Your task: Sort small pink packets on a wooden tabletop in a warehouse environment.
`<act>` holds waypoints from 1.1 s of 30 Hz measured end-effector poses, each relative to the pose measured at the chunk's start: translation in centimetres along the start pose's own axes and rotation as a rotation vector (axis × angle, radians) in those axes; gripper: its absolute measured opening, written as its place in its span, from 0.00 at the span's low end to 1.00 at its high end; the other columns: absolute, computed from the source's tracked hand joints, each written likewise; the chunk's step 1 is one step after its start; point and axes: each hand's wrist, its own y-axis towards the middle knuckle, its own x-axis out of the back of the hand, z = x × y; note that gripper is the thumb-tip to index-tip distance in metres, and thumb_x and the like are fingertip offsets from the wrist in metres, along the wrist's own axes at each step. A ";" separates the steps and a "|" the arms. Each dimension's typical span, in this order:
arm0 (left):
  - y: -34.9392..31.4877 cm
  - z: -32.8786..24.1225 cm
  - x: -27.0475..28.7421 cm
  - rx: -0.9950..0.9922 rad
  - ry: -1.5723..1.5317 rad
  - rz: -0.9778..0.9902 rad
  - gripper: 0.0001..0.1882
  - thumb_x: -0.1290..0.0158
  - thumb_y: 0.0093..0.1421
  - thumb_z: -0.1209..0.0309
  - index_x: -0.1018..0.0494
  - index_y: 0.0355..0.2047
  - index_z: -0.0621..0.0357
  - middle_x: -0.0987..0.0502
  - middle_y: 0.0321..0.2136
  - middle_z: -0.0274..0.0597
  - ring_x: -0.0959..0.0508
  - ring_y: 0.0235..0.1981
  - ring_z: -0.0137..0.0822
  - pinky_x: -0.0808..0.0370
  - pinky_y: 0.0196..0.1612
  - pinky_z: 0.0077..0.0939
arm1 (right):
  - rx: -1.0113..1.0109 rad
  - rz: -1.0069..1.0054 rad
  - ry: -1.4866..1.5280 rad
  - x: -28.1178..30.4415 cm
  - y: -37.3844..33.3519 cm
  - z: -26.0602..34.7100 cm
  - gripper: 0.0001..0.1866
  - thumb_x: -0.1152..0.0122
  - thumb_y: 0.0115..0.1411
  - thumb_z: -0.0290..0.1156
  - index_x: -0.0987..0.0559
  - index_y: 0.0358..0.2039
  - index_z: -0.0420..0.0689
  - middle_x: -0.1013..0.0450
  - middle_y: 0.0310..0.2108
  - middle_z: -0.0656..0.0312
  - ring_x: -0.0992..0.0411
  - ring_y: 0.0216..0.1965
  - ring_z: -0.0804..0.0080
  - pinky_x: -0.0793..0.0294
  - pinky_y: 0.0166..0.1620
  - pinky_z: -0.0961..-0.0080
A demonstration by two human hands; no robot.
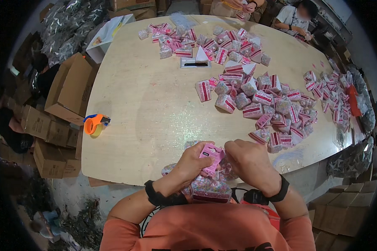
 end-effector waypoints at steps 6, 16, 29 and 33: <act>-0.1 0.2 -0.1 -0.048 -0.010 -0.023 0.21 0.51 0.59 0.80 0.38 0.53 0.65 0.26 0.38 0.42 0.23 0.36 0.30 0.22 0.37 0.24 | 0.017 0.019 -0.038 -0.5 0.3 0.1 0.08 0.42 0.46 0.25 0.30 0.27 0.43 0.31 0.21 0.58 0.29 0.22 0.58 0.31 0.24 0.66; -0.7 -0.3 0.0 -0.043 0.097 -0.003 0.13 0.50 0.59 0.77 0.32 0.45 0.64 0.25 0.35 0.36 0.25 0.34 0.24 0.26 0.36 0.20 | -0.016 0.066 0.096 -0.7 -0.1 0.1 0.08 0.41 0.50 0.28 0.28 0.30 0.42 0.30 0.22 0.56 0.29 0.25 0.56 0.31 0.27 0.65; -4.7 -5.2 3.4 -0.141 0.314 0.221 0.11 0.47 0.57 0.73 0.27 0.40 0.65 0.23 0.36 0.41 0.24 0.35 0.26 0.27 0.37 0.19 | -0.246 0.009 0.727 1.8 0.6 -3.4 0.07 0.43 0.52 0.24 0.25 0.33 0.38 0.28 0.29 0.59 0.30 0.31 0.73 0.31 0.35 0.76; -5.6 -6.4 3.0 -0.151 0.225 0.295 0.15 0.44 0.57 0.70 0.28 0.41 0.67 0.23 0.40 0.49 0.23 0.38 0.32 0.25 0.40 0.25 | -0.165 0.004 0.799 0.7 1.7 -3.1 0.08 0.43 0.52 0.24 0.24 0.33 0.38 0.28 0.27 0.59 0.31 0.30 0.73 0.32 0.34 0.76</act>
